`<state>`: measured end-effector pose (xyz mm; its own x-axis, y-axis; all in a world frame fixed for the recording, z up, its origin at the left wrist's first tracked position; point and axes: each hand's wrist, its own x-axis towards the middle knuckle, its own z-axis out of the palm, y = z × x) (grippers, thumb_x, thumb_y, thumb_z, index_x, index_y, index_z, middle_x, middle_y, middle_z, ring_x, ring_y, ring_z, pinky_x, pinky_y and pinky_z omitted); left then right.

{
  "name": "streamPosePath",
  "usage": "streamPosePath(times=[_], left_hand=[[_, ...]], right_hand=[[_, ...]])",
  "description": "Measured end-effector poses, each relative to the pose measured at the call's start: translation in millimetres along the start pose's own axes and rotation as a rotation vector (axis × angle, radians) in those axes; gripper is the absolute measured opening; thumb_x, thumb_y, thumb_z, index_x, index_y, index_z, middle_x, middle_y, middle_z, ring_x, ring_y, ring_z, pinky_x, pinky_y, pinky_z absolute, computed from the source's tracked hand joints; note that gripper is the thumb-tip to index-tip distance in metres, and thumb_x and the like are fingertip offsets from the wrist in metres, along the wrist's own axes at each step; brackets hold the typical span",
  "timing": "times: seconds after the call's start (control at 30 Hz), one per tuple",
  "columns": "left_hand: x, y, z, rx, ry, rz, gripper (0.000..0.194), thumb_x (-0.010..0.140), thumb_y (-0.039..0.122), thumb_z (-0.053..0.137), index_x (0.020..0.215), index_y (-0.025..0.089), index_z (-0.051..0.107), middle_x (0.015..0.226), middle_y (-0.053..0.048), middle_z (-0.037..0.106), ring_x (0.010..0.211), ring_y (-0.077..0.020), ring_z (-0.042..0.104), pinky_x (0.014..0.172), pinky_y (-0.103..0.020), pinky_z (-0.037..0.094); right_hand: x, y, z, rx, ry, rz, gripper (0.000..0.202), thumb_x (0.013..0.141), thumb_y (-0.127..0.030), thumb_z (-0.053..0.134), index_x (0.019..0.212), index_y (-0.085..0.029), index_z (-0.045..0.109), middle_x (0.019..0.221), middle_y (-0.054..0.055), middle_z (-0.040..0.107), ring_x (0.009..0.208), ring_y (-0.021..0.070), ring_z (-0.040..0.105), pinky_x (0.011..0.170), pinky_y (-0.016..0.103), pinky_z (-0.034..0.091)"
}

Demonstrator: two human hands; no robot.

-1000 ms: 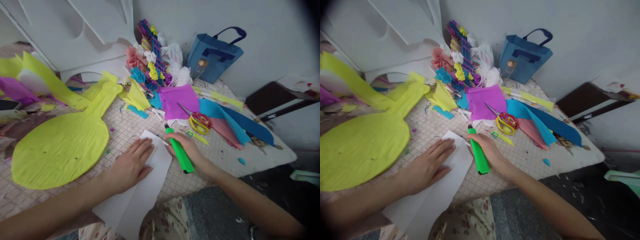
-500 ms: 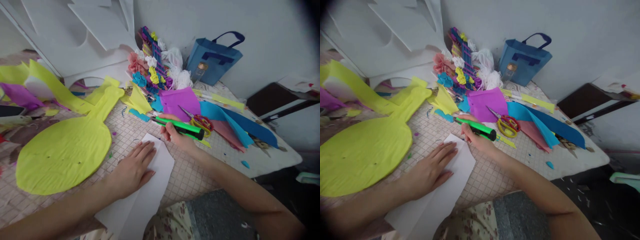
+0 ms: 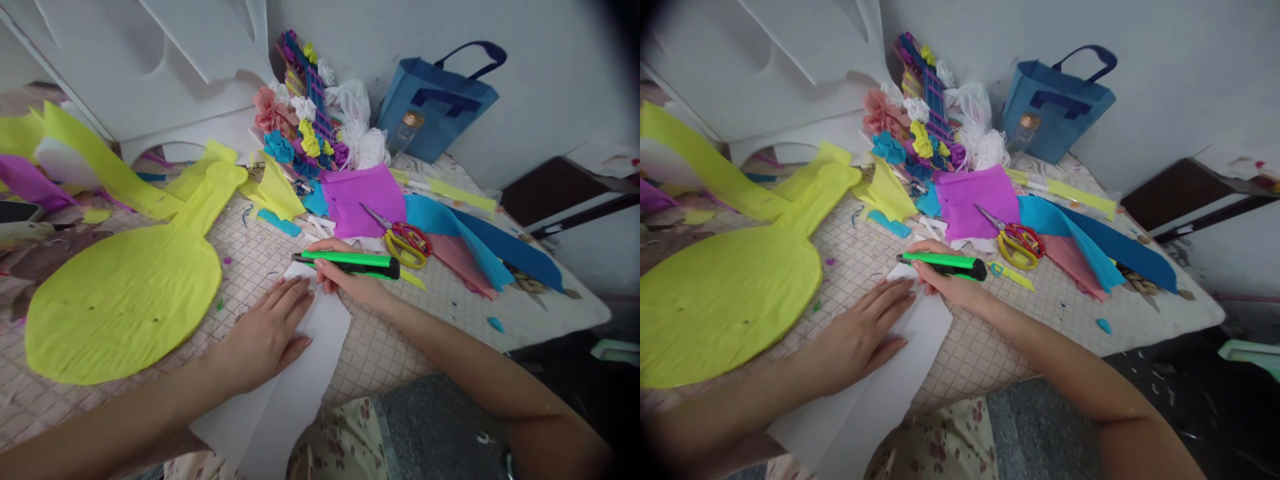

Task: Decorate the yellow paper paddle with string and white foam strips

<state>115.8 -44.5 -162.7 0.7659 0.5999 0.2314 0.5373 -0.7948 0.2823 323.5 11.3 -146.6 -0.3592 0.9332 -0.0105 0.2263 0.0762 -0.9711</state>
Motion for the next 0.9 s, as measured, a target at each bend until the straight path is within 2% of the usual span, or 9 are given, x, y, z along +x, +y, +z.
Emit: streamPosePath(times=[0.63, 0.9], left_hand=[[0, -1, 0.2, 0.009, 0.018, 0.005, 0.048, 0.092, 0.032, 0.050, 0.132, 0.006, 0.046, 0.142, -0.021, 0.042, 0.136, -0.0329, 0.035, 0.113, -0.054, 0.031], [-1, 1, -0.5, 0.046, 0.007, 0.011, 0.048, 0.092, 0.032, 0.049, 0.132, 0.005, 0.045, 0.141, -0.022, 0.042, 0.135, -0.0339, 0.036, 0.111, -0.055, 0.033]], right_hand=[[-2, -4, -3, -0.077, -0.015, 0.001, 0.037, 0.088, -0.045, 0.055, 0.113, -0.018, 0.057, 0.071, -0.003, 0.060, 0.052, 0.0064, 0.057, 0.049, 0.018, 0.047], [9, -8, -12, -0.093, -0.142, -0.005, 0.032, 0.090, -0.042, 0.054, 0.113, -0.019, 0.055, 0.069, -0.005, 0.059, 0.048, 0.0047, 0.055, 0.045, 0.016, 0.045]])
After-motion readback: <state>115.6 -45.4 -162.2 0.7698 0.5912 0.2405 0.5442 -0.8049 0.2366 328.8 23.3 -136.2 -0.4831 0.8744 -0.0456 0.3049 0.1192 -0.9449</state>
